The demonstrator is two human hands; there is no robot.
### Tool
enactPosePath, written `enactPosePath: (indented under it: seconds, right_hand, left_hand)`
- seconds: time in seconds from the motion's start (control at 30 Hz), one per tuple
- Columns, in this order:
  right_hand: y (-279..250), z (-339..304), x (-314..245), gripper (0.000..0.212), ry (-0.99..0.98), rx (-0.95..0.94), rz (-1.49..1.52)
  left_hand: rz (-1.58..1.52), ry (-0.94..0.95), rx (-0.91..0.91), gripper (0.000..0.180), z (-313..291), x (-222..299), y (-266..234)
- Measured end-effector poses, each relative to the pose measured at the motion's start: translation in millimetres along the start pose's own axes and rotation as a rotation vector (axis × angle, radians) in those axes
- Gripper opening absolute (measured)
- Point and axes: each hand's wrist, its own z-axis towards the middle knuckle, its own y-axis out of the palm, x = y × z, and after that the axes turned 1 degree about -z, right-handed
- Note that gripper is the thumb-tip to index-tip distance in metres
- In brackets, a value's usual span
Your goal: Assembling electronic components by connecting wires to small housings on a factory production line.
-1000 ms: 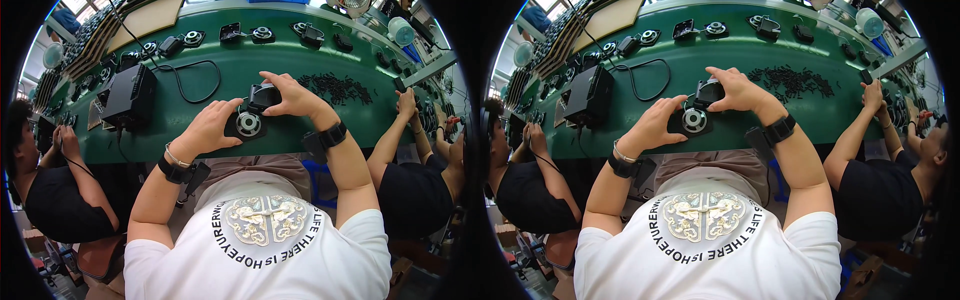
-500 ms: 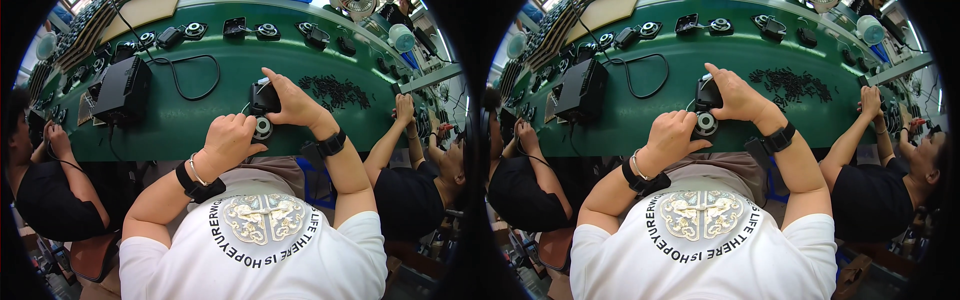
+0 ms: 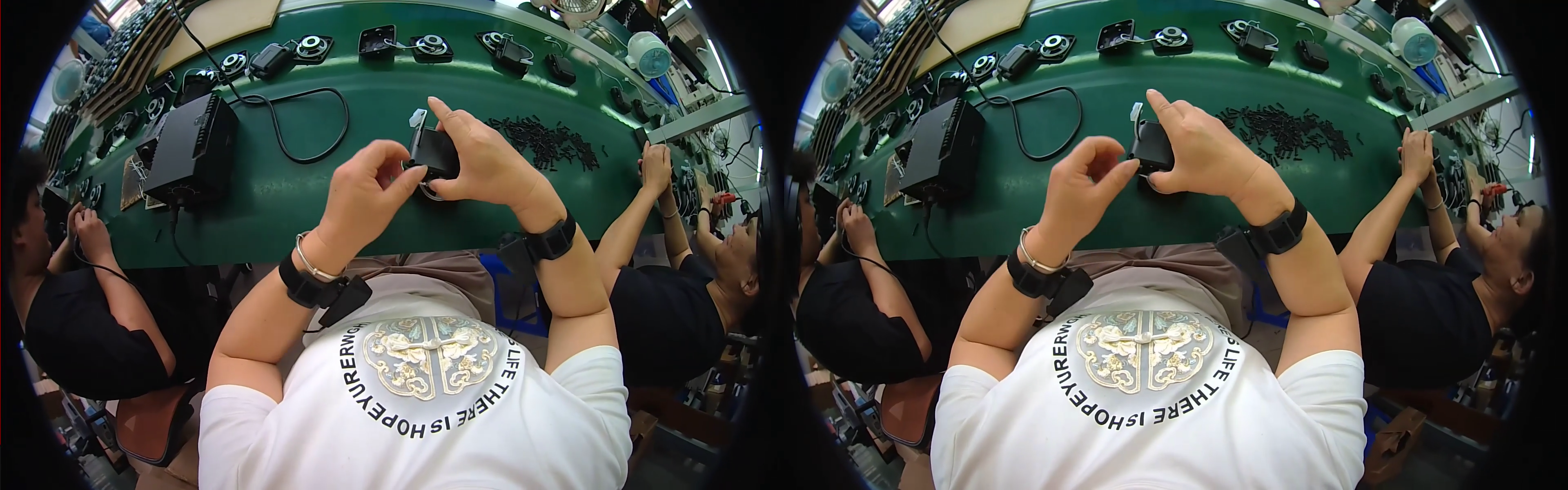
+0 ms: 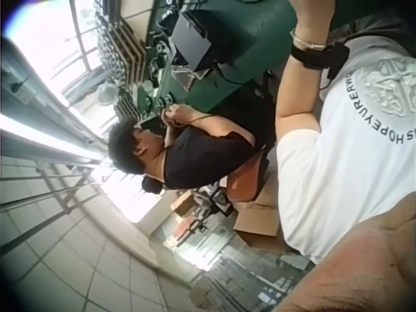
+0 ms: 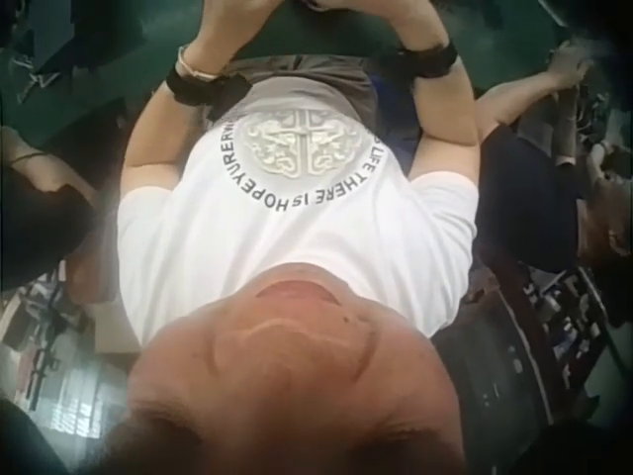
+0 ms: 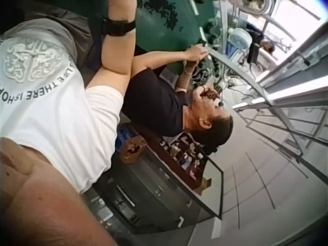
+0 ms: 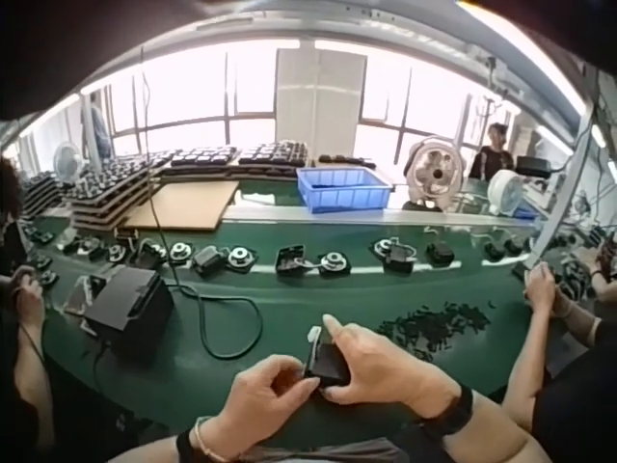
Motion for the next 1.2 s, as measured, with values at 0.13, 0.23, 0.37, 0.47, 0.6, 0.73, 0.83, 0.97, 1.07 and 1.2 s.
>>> enactPosePath:
  seconds: [0.13,0.23,0.37,0.47,0.6,0.73,0.83,0.97,1.07,1.2]
  right_hand:
    - [5,-11,-25,0.092,0.037,0.057,-0.001]
    - [5,-16,-24,0.084,0.072,0.073,-0.018]
    - [11,-24,-13,0.075,0.103,0.067,-0.031]
    - [14,-29,-7,0.070,0.115,0.056,0.005]
    - [17,-32,-9,0.069,0.161,0.088,0.068]
    - [14,-32,-10,0.069,0.158,0.007,0.068]
    - [22,-38,-7,0.071,0.122,0.063,0.041]
    - [25,-43,-9,0.071,0.216,0.139,0.039]
    - [28,-48,-13,0.071,0.219,0.142,0.006]
    - [29,-50,-14,0.071,0.248,0.130,0.021]
  left_hand:
    - [-0.032,0.055,0.080,0.020,29,-18,-3]
    - [-0.097,0.120,-0.009,0.025,38,-16,1]
    - [-0.448,-0.106,-0.049,0.022,52,-14,-13]
    - [-0.391,-0.092,-0.144,0.019,51,-22,-5]
    - [-0.205,0.000,-0.296,0.017,54,-30,1]
    - [-0.022,0.112,-0.340,0.017,62,-26,7]
    - [0.080,0.189,-0.335,0.016,65,-25,11]
    - [0.091,0.141,-0.381,0.016,68,-26,12]
    - [-0.084,-0.109,-0.454,0.016,69,-28,7]
    - [-0.097,0.063,-0.589,0.035,72,-44,-4]
